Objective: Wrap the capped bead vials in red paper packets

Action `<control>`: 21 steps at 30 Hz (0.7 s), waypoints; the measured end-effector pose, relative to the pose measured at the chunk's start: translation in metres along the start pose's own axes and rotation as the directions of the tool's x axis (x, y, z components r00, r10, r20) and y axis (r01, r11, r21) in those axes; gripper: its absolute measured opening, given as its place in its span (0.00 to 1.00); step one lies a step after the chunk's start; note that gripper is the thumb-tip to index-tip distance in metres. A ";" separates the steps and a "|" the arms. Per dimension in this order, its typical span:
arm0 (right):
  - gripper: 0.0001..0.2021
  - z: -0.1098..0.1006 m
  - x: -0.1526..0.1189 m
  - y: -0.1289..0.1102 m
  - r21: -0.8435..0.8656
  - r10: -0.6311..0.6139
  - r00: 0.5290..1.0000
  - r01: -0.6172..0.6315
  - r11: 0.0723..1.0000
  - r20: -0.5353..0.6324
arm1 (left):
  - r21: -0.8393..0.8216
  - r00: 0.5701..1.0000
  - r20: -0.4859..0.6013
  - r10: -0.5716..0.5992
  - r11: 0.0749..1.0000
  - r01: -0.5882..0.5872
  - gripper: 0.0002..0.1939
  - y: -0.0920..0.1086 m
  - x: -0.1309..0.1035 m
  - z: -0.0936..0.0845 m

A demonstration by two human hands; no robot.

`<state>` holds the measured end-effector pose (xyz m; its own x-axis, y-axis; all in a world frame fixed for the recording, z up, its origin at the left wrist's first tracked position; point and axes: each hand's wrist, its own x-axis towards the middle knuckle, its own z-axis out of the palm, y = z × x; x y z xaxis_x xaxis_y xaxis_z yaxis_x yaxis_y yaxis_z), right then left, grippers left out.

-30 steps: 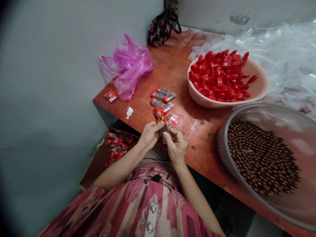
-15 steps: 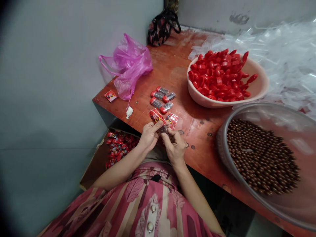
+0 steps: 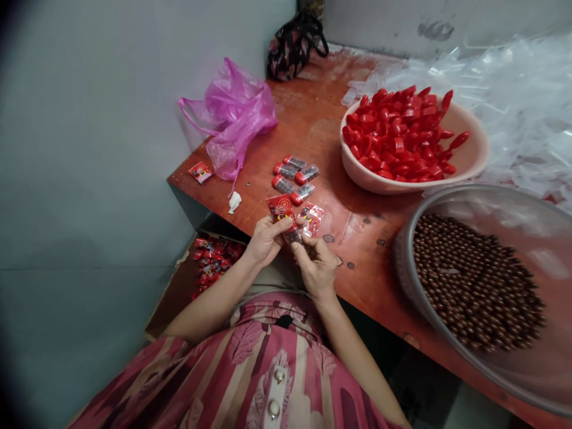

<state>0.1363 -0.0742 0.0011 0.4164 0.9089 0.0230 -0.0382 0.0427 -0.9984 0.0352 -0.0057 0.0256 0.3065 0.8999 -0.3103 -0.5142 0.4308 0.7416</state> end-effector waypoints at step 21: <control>0.11 0.001 0.001 0.000 0.048 0.073 0.995 -0.070 0.996 -0.061 | -0.038 0.999 -0.039 0.016 0.999 -0.018 0.22 -0.015 -0.005 0.012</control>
<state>0.1357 -0.0726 0.0013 0.4675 0.8824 -0.0528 -0.1108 -0.0007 -0.9938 0.0510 -0.0178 0.0233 0.2668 0.9086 -0.3212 -0.5496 0.4173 0.7238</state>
